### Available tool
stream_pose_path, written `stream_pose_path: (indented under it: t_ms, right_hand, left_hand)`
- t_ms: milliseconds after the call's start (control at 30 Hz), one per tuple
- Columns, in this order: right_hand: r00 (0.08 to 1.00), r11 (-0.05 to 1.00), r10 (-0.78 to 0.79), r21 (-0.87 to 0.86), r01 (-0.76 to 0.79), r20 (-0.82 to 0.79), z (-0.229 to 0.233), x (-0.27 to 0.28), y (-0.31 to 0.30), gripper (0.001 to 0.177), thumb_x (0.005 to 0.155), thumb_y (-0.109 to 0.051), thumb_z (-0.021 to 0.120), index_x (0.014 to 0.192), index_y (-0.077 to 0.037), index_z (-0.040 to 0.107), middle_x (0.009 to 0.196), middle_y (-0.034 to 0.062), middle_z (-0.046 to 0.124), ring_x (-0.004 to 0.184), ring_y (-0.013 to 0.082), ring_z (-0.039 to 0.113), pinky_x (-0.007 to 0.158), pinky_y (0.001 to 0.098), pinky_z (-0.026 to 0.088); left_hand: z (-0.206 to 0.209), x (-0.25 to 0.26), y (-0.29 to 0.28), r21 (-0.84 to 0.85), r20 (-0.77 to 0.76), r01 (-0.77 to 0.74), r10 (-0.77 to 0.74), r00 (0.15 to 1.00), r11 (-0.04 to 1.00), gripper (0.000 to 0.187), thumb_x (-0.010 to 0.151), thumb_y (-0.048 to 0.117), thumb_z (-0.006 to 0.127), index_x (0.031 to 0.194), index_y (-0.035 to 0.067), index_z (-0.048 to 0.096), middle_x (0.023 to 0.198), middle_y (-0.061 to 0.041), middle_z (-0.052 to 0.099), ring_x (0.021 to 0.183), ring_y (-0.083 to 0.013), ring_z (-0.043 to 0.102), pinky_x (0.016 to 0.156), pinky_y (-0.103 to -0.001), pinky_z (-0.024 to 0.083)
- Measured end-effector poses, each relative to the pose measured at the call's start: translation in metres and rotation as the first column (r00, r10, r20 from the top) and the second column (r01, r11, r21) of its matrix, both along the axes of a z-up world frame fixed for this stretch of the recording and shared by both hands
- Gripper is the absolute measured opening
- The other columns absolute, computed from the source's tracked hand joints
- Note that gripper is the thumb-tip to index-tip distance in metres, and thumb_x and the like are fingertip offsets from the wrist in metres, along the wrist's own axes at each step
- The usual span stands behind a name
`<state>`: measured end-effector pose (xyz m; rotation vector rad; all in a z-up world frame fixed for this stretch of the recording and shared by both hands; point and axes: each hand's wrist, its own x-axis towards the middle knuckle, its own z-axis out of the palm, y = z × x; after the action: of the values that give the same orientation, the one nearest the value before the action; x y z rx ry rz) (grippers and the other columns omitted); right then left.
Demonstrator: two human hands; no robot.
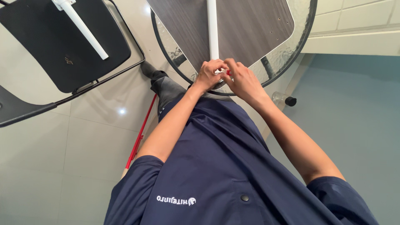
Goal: The person assembles white table legs onto a tabletop using a screwdriver. They insert screws into the leg brackets and tighten them one by one, working on each leg in turn.
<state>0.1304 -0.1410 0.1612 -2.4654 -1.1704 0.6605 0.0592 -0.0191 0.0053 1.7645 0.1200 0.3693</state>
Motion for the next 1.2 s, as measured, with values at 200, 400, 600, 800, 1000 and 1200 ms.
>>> stream_pose_path:
  t_ms: [200, 400, 600, 800, 1000, 1200]
  right_hand:
    - [0.961, 0.982, 0.189, -0.013, -0.190, 0.202, -0.004, 0.001, -0.017, 0.018, 0.100, -0.014, 0.063, 0.107, 0.002, 0.059, 0.091, 0.0200, 0.066, 0.083, 0.0379, 0.068, 0.073, 0.0460, 0.055]
    - [0.976, 0.971, 0.037, -0.240, 0.016, 0.214, -0.019, -0.002, -0.009, 0.030, 0.108, -0.031, 0.061, 0.099, -0.003, 0.061, 0.091, 0.0166, 0.069, 0.083, 0.0365, 0.070, 0.073, 0.0463, 0.056]
    - [0.979, 0.998, 0.063, -0.037, -0.057, 0.193, -0.003, 0.006, -0.021, 0.026, 0.092, -0.019, 0.065, 0.107, 0.002, 0.061, 0.096, 0.0187, 0.063, 0.080, 0.0396, 0.069, 0.067, 0.0470, 0.056]
    - [0.959, 0.976, 0.204, 0.039, -0.215, 0.197, -0.014, 0.020, -0.034, 0.014, 0.092, -0.003, 0.061, 0.104, 0.005, 0.063, 0.097, 0.0196, 0.063, 0.087, 0.0380, 0.070, 0.074, 0.0453, 0.058]
    - [0.964, 0.987, 0.162, -0.040, -0.157, 0.212, -0.031, 0.033, -0.027, 0.032, 0.103, -0.023, 0.063, 0.087, 0.005, 0.064, 0.082, 0.0228, 0.067, 0.076, 0.0401, 0.070, 0.068, 0.0478, 0.056]
    - [0.979, 0.991, 0.093, -0.108, -0.073, 0.184, -0.027, 0.030, -0.013, 0.036, 0.107, -0.028, 0.060, 0.092, 0.005, 0.062, 0.077, 0.0223, 0.068, 0.073, 0.0408, 0.070, 0.065, 0.0478, 0.056]
  left_hand:
    - [0.021, 0.006, 0.011, 0.176, 0.116, 0.061, -0.082, 0.990, 0.982, 0.021, 0.076, 0.015, 0.081, 0.094, 0.008, 0.072, 0.098, -0.003, 0.075, 0.091, -0.0260, 0.071, 0.074, -0.038, 0.052]
    - [0.035, 0.000, -0.003, -0.054, -0.039, -0.021, 0.019, 0.999, 0.998, 0.015, 0.082, 0.004, 0.069, 0.097, 0.005, 0.069, 0.092, -0.012, 0.074, 0.088, -0.0306, 0.073, 0.079, -0.038, 0.058]
    - [0.023, 0.010, -0.010, 0.056, 0.008, 0.049, -0.050, 0.999, 0.997, 0.018, 0.076, 0.006, 0.077, 0.093, 0.003, 0.071, 0.086, -0.016, 0.073, 0.083, -0.0349, 0.072, 0.073, -0.038, 0.056]
    - [0.018, 0.015, -0.007, -0.258, -0.049, 0.143, -0.160, 0.986, 0.956, 0.038, 0.080, 0.000, 0.070, 0.118, 0.004, 0.070, 0.108, -0.009, 0.077, 0.107, -0.0253, 0.073, 0.093, -0.035, 0.055]
    - [0.030, 0.016, 0.013, -0.109, -0.235, 0.103, -0.126, 0.964, 0.989, 0.036, 0.084, 0.000, 0.067, 0.119, 0.009, 0.070, 0.115, -0.004, 0.077, 0.112, -0.0163, 0.071, 0.097, -0.033, 0.051]
    - [0.045, 0.024, 0.005, -0.153, -0.249, 0.105, -0.141, 0.958, 0.983, 0.045, 0.075, 0.009, 0.083, 0.116, 0.008, 0.064, 0.100, -0.003, 0.076, 0.099, -0.0166, 0.072, 0.092, -0.033, 0.054]
